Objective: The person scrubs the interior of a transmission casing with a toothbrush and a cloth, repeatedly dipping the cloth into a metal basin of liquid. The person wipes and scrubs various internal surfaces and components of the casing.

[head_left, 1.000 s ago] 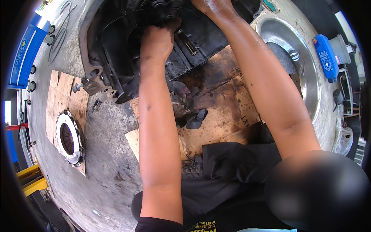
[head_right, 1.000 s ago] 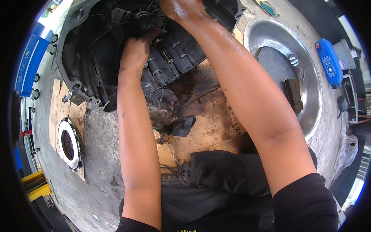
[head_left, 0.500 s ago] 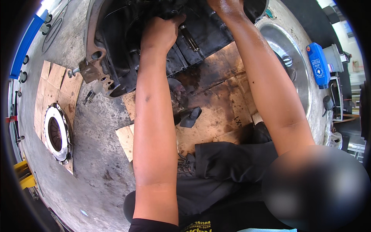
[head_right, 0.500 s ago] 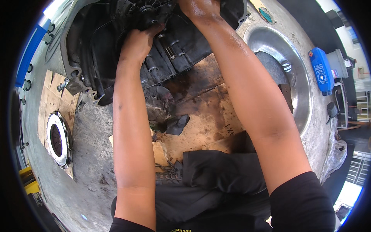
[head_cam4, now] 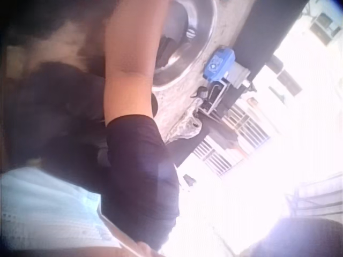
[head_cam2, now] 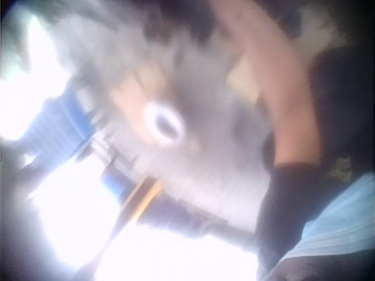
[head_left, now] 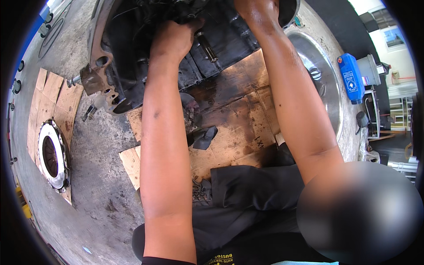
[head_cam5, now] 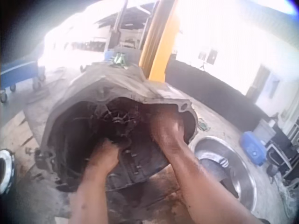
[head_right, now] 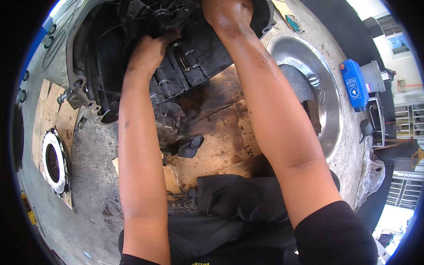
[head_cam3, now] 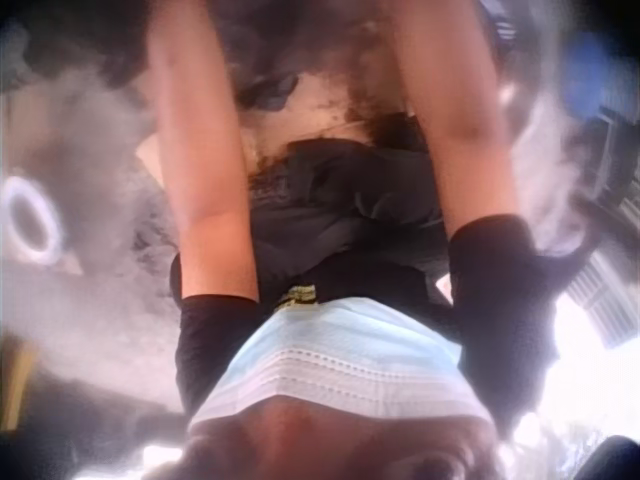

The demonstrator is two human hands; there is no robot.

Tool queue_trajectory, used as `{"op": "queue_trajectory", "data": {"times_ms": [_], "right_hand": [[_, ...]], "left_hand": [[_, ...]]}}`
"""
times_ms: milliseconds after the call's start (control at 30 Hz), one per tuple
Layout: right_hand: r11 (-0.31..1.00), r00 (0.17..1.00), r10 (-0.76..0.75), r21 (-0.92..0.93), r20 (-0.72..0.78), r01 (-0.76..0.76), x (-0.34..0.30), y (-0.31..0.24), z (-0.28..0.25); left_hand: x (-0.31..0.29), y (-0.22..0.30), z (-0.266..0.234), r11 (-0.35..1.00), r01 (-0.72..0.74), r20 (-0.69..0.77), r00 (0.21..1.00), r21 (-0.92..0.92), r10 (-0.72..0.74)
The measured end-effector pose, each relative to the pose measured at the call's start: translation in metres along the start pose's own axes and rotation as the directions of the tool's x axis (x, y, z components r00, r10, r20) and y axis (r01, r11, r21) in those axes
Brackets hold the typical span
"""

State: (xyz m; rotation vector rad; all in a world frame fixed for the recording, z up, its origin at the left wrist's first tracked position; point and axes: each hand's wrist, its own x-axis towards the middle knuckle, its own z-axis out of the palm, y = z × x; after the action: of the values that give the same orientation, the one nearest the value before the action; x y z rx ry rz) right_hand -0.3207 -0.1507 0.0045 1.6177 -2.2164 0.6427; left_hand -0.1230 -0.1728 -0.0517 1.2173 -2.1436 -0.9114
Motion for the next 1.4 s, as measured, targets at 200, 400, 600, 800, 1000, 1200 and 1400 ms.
{"op": "queue_trajectory", "data": {"times_ms": [200, 400, 600, 800, 1000, 1200, 1400], "right_hand": [[0.9, 0.789, -0.328, 0.082, -0.519, 0.429, 0.022, -0.027, 0.029], [0.926, 0.846, -0.33, 0.031, -0.42, 0.376, 0.037, -0.029, 0.067], [0.815, 0.947, 0.074, 0.566, -0.313, 0.123, 0.044, -0.029, 0.053], [0.813, 0.949, 0.153, 0.58, -0.276, 0.037, 0.023, -0.026, 0.045], [0.979, 0.96, -0.193, 0.111, 0.203, 0.173, 0.033, -0.008, 0.004], [0.957, 0.914, -0.285, 0.041, 0.287, 0.286, -0.009, -0.043, -0.026], [0.954, 0.938, -0.3, 0.033, 0.175, 0.299, -0.02, -0.067, -0.021]], "left_hand": [[0.011, -0.005, 0.009, 0.953, -0.123, -0.103, 0.99, -0.278, 0.098], [0.01, -0.008, 0.008, 0.947, -0.05, -0.053, 0.998, -0.316, 0.035], [0.009, -0.001, 0.004, 0.957, 0.088, -0.038, 0.994, -0.277, -0.103], [-0.002, 0.014, 0.005, 0.904, 0.122, -0.016, 0.99, -0.41, -0.141], [-0.005, 0.019, 0.003, 0.906, 0.147, -0.03, 0.984, -0.396, -0.173], [0.005, -0.011, 0.009, 0.964, 0.009, -0.073, 0.997, -0.264, -0.029], [0.018, -0.052, 0.012, 0.961, -0.27, -0.15, 0.95, 0.051, 0.275]]}}
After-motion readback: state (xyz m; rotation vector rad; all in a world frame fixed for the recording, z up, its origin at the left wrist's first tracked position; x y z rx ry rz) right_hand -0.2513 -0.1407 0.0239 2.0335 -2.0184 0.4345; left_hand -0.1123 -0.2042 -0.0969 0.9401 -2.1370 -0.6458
